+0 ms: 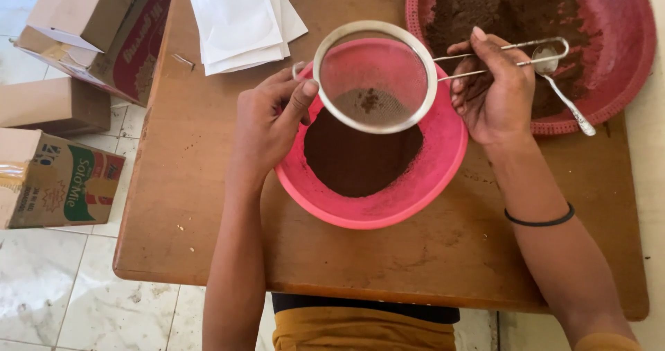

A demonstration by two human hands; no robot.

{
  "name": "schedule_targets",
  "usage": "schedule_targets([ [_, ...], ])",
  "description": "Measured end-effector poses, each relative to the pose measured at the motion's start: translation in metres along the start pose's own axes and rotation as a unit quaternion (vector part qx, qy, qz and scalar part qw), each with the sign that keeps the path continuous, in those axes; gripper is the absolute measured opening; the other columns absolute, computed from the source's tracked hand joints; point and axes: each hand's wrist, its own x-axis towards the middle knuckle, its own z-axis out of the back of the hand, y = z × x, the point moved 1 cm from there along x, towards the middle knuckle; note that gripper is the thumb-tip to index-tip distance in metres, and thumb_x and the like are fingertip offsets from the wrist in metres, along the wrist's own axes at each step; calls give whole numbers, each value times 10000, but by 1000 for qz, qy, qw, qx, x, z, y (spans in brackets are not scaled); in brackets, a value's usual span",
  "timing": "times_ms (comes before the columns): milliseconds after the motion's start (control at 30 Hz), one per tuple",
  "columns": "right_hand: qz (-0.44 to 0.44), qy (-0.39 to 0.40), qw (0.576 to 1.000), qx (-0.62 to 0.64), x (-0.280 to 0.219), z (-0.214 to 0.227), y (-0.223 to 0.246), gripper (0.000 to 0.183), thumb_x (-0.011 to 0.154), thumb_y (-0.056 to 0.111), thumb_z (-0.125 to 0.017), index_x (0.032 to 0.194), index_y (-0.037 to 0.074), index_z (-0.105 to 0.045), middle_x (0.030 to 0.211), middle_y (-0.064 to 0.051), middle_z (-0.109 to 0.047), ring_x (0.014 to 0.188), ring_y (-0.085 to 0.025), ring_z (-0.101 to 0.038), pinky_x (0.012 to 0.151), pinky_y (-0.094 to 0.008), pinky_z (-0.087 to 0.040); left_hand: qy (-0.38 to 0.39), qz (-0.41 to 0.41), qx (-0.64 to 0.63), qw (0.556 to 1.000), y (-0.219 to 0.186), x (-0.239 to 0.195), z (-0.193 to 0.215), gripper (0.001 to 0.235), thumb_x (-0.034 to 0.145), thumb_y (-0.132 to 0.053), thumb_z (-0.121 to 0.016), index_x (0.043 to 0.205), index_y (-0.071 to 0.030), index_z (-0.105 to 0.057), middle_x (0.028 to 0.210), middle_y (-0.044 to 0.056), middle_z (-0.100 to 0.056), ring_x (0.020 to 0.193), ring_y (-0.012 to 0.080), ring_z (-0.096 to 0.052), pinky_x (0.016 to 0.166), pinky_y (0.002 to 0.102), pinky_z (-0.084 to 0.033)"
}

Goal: The person scoops a dark brown powder from a red tray using a spoon and transfers it into a metal sieve held over a pink bowl. They shake the sieve to sift the powder into the bowl, repeating this process multiple times throughout the video.

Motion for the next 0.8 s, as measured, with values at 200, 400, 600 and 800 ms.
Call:
schedule_targets([
  [200, 27, 33, 999, 14, 3, 4, -3, 284, 1047, 222, -626, 912, -10, -718, 542, -83, -608, 356, -124, -529, 311, -197, -412, -2, -5, -4, 1000, -7, 0, 2, 631, 1068, -459, -463, 616, -35, -581, 864, 72, -689, 1245, 213, -723, 726, 226, -398],
  [400, 22, 5, 999, 31, 2, 3, -3, 264, 1034, 210, -627, 917, -7, -721, 546, -88, -619, 374, -132, -548, 323, -209, -429, -12, -30, 13, 999, -3, 0, 1, 619, 1069, -452, -463, 624, -63, -646, 1209, 252, -743, 1303, 246, -648, 854, 283, -474],
  [600, 30, -10, 999, 22, 6, 7, -10, 265, 1032, 218, -631, 919, -4, -723, 557, -66, -624, 384, -125, -564, 322, -205, -422, -6, -9, 11, 1000, 3, 0, 0, 629, 1053, -486, -466, 617, -71, -649, 1266, 275, -712, 1320, 245, -640, 871, 297, -484],
  [800, 41, -5, 998, 47, 19, 20, -26, 297, 1015, 224, -642, 992, -62, -722, 522, -185, -576, 372, -239, -623, 315, -262, -497, -26, -32, -36, 999, -1, -2, 1, 514, 1086, -374, -593, 655, -103, -665, 1144, 197, -745, 1057, 419, -722, 833, 430, -564],
])
